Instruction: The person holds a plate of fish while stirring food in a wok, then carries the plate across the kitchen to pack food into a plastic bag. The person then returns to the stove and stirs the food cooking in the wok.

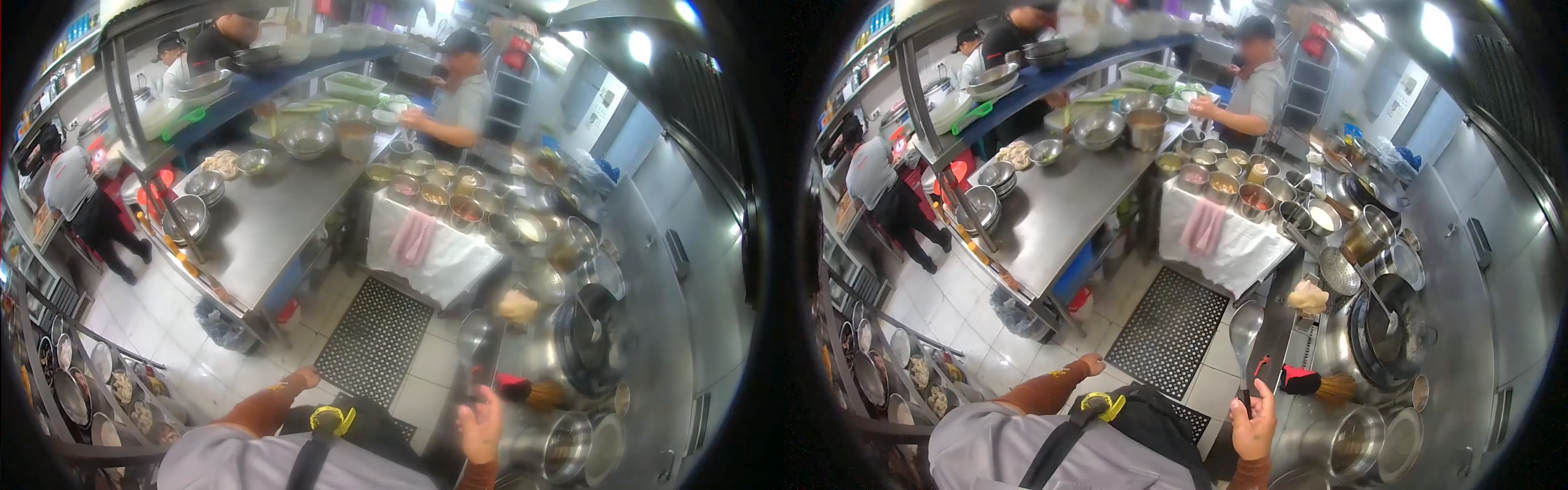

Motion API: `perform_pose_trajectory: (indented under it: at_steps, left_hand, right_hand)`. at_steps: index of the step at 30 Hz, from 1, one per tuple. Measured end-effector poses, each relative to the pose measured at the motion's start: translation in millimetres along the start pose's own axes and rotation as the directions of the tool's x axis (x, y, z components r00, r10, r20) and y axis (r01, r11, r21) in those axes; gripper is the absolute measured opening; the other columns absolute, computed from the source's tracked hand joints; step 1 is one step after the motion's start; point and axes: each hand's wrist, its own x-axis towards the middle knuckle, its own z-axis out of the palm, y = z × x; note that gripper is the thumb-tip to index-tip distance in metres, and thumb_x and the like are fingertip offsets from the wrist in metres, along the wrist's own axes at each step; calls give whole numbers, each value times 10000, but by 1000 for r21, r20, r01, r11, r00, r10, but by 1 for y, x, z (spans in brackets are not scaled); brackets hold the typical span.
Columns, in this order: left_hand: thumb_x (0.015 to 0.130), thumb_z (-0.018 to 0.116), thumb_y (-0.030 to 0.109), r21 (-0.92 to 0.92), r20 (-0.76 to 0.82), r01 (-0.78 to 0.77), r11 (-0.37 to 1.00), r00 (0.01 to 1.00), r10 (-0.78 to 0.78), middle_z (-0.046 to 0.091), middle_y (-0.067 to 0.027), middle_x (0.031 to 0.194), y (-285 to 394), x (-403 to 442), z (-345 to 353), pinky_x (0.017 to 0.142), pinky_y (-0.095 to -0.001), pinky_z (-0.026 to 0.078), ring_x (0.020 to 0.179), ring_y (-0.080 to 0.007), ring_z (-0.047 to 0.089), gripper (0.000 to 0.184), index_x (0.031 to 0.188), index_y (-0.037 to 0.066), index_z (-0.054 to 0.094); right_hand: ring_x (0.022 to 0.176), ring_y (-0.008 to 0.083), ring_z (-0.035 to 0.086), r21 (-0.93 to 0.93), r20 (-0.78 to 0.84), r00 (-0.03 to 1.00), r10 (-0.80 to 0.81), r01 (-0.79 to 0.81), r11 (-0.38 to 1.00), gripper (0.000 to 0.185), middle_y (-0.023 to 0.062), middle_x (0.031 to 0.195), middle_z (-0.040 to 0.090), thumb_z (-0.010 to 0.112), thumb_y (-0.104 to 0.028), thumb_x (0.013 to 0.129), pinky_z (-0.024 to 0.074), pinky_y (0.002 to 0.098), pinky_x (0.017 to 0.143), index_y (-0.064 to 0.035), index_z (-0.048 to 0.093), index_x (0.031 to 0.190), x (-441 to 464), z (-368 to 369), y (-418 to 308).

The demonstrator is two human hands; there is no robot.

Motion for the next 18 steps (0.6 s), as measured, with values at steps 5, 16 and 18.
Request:
perform_pose_trajectory:
  at_steps: [5, 16, 18]
  left_hand:
    - [792, 570, 381, -111, 5, -1, 994, 1000, 2, 607, -234, 1248, 21, -2, -28, 1038, -417, 422, 1198, -377, 553, 558, 1218, 23, 626]
    - [792, 571, 381, 246, 227, 138, 959, 954, -195, 596, -221, 1276, -52, 163, -71, 1043, -433, 411, 1217, -373, 545, 575, 1228, 10, 622]
    - [819, 543, 365, 240, 200, 47, 970, 975, -96, 606, -218, 1254, -36, 206, -113, 1028, -434, 425, 1188, -362, 566, 495, 1168, 35, 663]
  right_hand:
    - [666, 85, 559, 5, -19, 1000, 7, -7, 1000, 544, 57, 838, 604, 630, -23, 877, 454, 217, 572, 45, 392, 1361, 44, 3, -7]
    - [741, 104, 589, -68, -57, 998, -35, 31, 997, 564, 75, 881, 612, 641, -26, 863, 488, 243, 656, 49, 394, 1364, 185, 93, -26]
    - [753, 106, 592, -87, -80, 996, -42, 35, 996, 563, 75, 879, 613, 642, -26, 863, 489, 242, 665, 53, 395, 1363, 214, 123, -36]
